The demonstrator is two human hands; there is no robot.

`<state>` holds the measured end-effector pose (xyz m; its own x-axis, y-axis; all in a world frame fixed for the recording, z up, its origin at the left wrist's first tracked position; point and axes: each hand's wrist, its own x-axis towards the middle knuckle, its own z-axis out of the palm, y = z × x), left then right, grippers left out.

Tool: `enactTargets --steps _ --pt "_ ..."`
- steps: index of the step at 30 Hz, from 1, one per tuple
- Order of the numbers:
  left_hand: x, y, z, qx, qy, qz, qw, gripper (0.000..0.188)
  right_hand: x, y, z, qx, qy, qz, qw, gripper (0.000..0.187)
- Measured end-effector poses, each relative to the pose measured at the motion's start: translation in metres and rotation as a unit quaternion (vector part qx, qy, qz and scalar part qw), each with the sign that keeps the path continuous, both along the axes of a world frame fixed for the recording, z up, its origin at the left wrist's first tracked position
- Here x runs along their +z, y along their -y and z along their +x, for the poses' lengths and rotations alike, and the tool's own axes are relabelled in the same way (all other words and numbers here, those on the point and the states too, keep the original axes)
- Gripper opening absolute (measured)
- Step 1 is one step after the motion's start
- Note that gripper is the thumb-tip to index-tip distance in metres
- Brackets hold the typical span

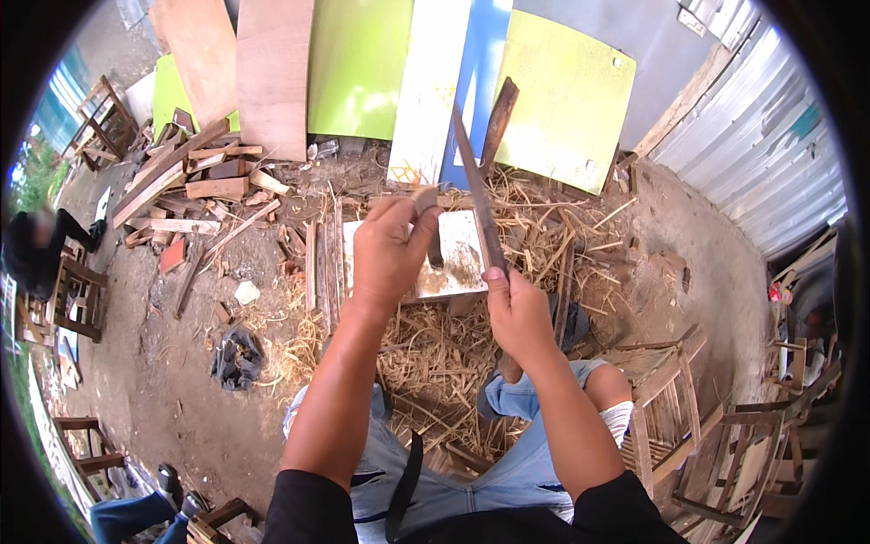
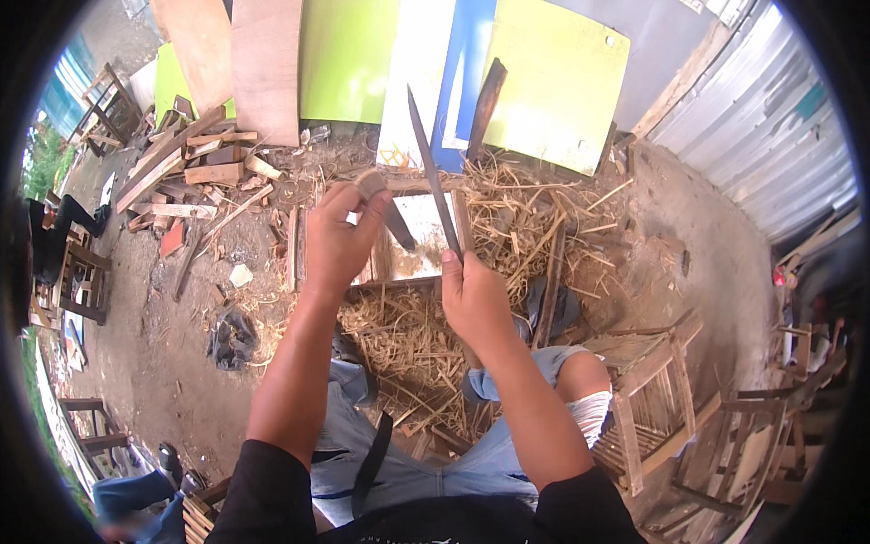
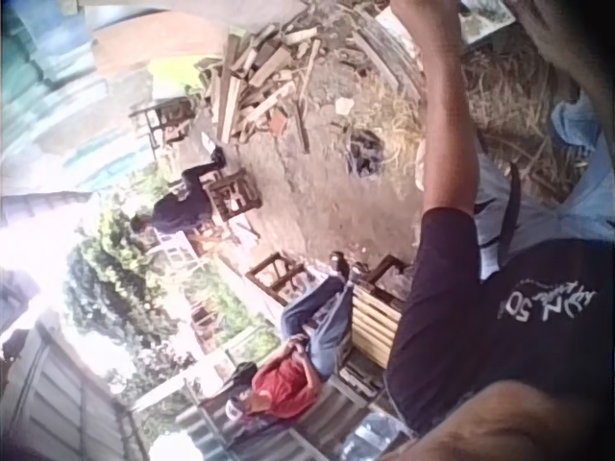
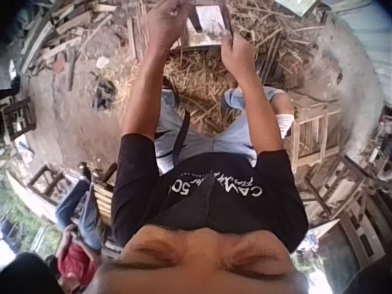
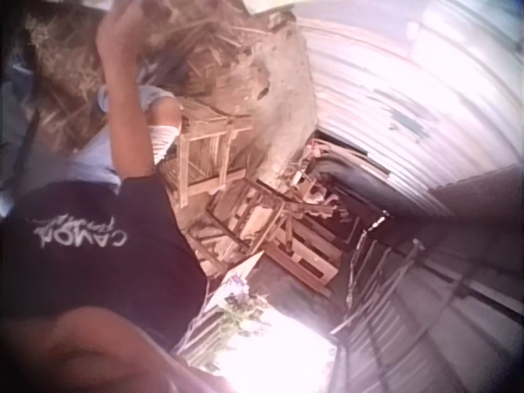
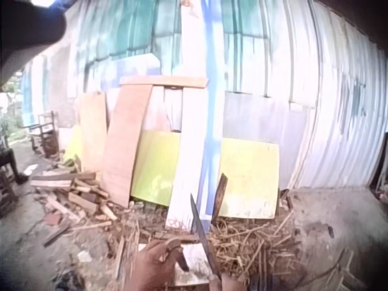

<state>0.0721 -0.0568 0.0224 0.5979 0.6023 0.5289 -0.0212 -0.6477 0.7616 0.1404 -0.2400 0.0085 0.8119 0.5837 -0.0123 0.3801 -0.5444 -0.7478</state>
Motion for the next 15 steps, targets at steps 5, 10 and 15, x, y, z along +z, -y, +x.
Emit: enactTargets --steps 5,10,15 --pt "0.001 0.013 0.002 -0.034 0.004 0.000 0.999 0.014 0.057 -0.014 -0.017 0.048 0.066 0.144 0.986 0.033" --pt "-0.002 0.016 0.002 -0.050 0.013 -0.009 0.999 0.015 0.072 -0.028 -0.017 0.077 0.077 0.100 0.989 0.034" --pt "-0.004 0.015 0.004 -0.061 0.037 0.002 0.997 0.014 0.071 -0.030 -0.018 0.087 0.090 0.098 0.987 0.034"
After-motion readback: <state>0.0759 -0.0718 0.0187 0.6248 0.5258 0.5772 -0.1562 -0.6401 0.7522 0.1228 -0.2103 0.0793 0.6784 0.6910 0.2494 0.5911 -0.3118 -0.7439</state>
